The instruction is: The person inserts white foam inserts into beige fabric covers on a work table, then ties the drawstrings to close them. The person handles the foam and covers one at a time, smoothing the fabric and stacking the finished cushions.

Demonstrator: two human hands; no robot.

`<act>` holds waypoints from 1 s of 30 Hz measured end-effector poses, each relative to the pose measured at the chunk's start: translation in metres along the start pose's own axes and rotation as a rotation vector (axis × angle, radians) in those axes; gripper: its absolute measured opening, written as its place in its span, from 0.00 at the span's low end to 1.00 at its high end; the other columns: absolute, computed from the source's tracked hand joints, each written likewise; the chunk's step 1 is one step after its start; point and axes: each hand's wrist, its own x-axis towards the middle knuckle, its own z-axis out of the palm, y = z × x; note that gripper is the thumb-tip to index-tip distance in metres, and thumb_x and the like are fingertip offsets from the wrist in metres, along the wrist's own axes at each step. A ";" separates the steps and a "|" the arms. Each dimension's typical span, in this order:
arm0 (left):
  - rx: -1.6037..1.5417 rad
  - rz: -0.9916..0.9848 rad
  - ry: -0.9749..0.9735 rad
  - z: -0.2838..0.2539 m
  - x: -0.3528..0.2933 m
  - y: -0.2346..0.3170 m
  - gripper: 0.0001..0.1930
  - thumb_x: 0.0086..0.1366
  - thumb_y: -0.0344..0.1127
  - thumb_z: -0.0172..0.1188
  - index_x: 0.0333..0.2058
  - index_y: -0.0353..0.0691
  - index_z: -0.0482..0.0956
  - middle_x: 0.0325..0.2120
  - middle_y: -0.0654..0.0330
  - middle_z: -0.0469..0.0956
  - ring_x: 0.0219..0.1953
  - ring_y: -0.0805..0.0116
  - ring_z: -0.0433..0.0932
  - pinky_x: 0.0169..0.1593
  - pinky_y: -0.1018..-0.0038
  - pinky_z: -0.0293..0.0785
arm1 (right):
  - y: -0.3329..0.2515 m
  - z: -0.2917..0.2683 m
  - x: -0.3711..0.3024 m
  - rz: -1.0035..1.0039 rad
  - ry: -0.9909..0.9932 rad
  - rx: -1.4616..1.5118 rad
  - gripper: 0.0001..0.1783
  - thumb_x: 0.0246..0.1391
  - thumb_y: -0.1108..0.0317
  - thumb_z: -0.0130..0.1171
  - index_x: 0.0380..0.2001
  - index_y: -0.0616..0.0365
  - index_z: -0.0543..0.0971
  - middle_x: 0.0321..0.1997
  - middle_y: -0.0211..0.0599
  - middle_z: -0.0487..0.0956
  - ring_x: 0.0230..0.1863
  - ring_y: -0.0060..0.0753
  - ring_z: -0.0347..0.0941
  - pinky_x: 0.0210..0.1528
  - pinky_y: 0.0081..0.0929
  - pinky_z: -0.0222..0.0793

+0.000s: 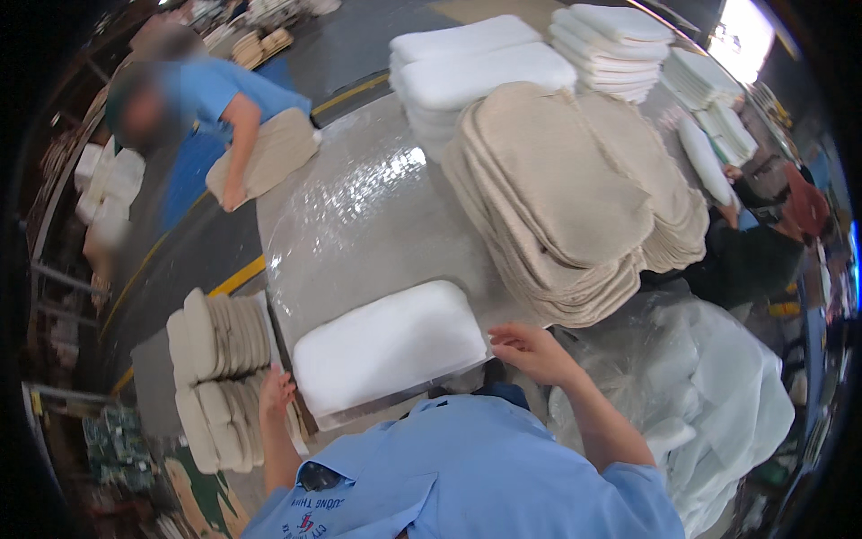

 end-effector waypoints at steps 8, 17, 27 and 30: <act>-0.221 0.009 -0.053 0.020 0.025 -0.013 0.38 0.79 0.62 0.51 0.70 0.33 0.68 0.67 0.51 0.74 0.61 0.59 0.77 0.62 0.63 0.72 | 0.048 0.063 0.135 0.141 0.158 0.217 0.24 0.74 0.54 0.57 0.62 0.61 0.78 0.52 0.30 0.83 0.51 0.23 0.75 0.57 0.26 0.70; -0.368 -0.085 -0.047 0.038 0.063 -0.040 0.37 0.80 0.62 0.48 0.61 0.27 0.75 0.60 0.52 0.79 0.60 0.60 0.78 0.64 0.64 0.73 | 0.064 0.082 0.169 0.438 0.293 0.195 0.30 0.77 0.43 0.49 0.55 0.62 0.81 0.49 0.30 0.82 0.49 0.25 0.74 0.54 0.32 0.71; -0.639 0.273 -0.290 -0.028 0.032 -0.027 0.24 0.84 0.52 0.44 0.53 0.36 0.79 0.48 0.56 0.83 0.54 0.63 0.80 0.60 0.63 0.74 | 0.051 0.145 0.077 -0.061 0.701 0.850 0.37 0.76 0.35 0.41 0.47 0.60 0.82 0.44 0.34 0.83 0.48 0.34 0.78 0.57 0.36 0.72; -0.626 0.239 -0.415 -0.028 0.045 -0.036 0.23 0.84 0.52 0.45 0.48 0.37 0.79 0.43 0.58 0.83 0.49 0.64 0.80 0.58 0.64 0.74 | 0.063 0.161 0.063 -0.135 0.678 0.858 0.34 0.77 0.38 0.43 0.42 0.60 0.82 0.39 0.36 0.83 0.44 0.36 0.80 0.54 0.37 0.74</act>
